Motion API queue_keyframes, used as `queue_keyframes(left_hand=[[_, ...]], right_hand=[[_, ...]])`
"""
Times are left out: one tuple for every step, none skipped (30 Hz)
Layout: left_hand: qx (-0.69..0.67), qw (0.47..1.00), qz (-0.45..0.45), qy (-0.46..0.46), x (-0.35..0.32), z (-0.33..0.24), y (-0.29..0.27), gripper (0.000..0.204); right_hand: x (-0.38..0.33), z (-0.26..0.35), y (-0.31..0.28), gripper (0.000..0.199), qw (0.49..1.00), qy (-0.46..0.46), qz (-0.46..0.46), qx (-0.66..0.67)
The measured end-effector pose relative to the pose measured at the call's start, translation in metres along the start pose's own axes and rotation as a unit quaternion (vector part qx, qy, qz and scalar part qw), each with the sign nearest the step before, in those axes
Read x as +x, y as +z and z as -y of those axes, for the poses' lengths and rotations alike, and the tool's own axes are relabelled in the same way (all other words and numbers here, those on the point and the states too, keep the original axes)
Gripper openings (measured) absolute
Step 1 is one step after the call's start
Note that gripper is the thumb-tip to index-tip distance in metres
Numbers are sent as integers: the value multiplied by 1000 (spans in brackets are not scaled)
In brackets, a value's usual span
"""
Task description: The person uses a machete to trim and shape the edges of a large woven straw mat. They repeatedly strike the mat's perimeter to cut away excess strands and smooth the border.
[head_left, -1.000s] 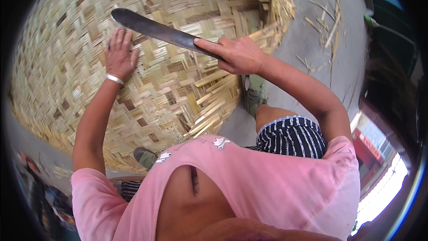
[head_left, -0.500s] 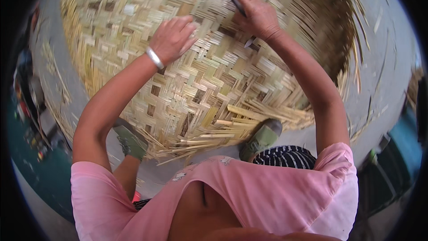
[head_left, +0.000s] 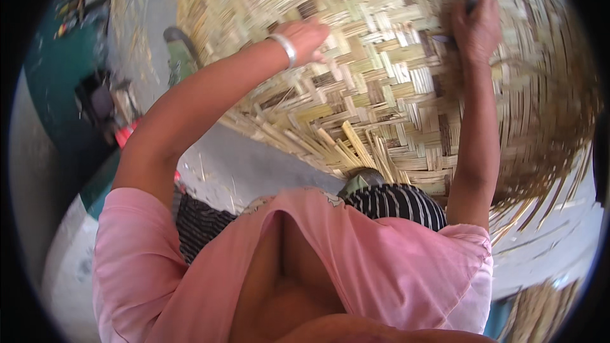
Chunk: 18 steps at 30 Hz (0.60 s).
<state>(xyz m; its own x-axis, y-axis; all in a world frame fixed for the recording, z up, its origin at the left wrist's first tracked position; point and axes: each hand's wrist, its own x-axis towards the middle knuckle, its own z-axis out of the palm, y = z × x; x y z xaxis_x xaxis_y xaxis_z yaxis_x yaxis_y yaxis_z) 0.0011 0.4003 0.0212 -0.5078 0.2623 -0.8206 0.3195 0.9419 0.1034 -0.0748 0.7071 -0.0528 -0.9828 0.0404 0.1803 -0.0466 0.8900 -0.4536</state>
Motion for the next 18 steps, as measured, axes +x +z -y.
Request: queue_keyframes(left_hand=[[-11,999,34,-35,-3,-5,-1,44],[-6,999,17,-26,-1,-5,-2,43],[-5,1000,3,-21,-1,-6,1,43],[-11,999,7,-34,-4,-9,1,41],[-16,999,11,-39,-3,-12,-2,39],[-8,998,27,-50,-4,-16,-5,39],[2,997,43,-63,-6,-18,-7,39],[7,998,28,-61,-7,-18,-7,40],[13,998,13,-58,-8,-17,-4,41],[18,999,-6,-50,-3,-11,12,41],[22,998,-19,-48,0,-8,18,42],[28,998,-32,-47,2,-5,23,42],[30,998,-45,-42,3,-5,28,43],[9,998,-40,-41,2,-8,20,43],[-11,999,-34,-40,0,-11,12,43],[-32,998,-27,-44,-5,-11,5,44],[-30,999,-25,-35,-5,-11,1,42],[-27,999,-23,-26,-5,-11,-1,40]], right_hand=[[1,-2,8,68,1000,-11,23,-12],[2,-2,1,68,1000,-11,17,-4],[2,-2,-2,68,1000,-13,15,7],[3,-2,-2,69,1000,-12,20,12],[3,-4,-1,70,1000,-6,23,9],[3,-3,0,70,1000,-15,17,15],[4,-3,2,69,1000,-18,21,9],[5,-6,4,69,1000,-20,19,-3],[6,-9,6,69,1000,-22,17,-14],[8,-11,9,68,999,-33,19,-12],[8,-11,9,67,999,-23,28,-17],[8,-10,9,67,999,-28,30,-11],[8,-11,10,67,999,-32,35,-10],[9,-13,12,68,999,-21,31,-20],[9,-14,11,68,999,-3,35,-32],[9,-15,14,68,999,-9,32,-29],[9,-20,13,68,999,-9,27,-39],[9,-24,15,68,999,-11,24,-46]])
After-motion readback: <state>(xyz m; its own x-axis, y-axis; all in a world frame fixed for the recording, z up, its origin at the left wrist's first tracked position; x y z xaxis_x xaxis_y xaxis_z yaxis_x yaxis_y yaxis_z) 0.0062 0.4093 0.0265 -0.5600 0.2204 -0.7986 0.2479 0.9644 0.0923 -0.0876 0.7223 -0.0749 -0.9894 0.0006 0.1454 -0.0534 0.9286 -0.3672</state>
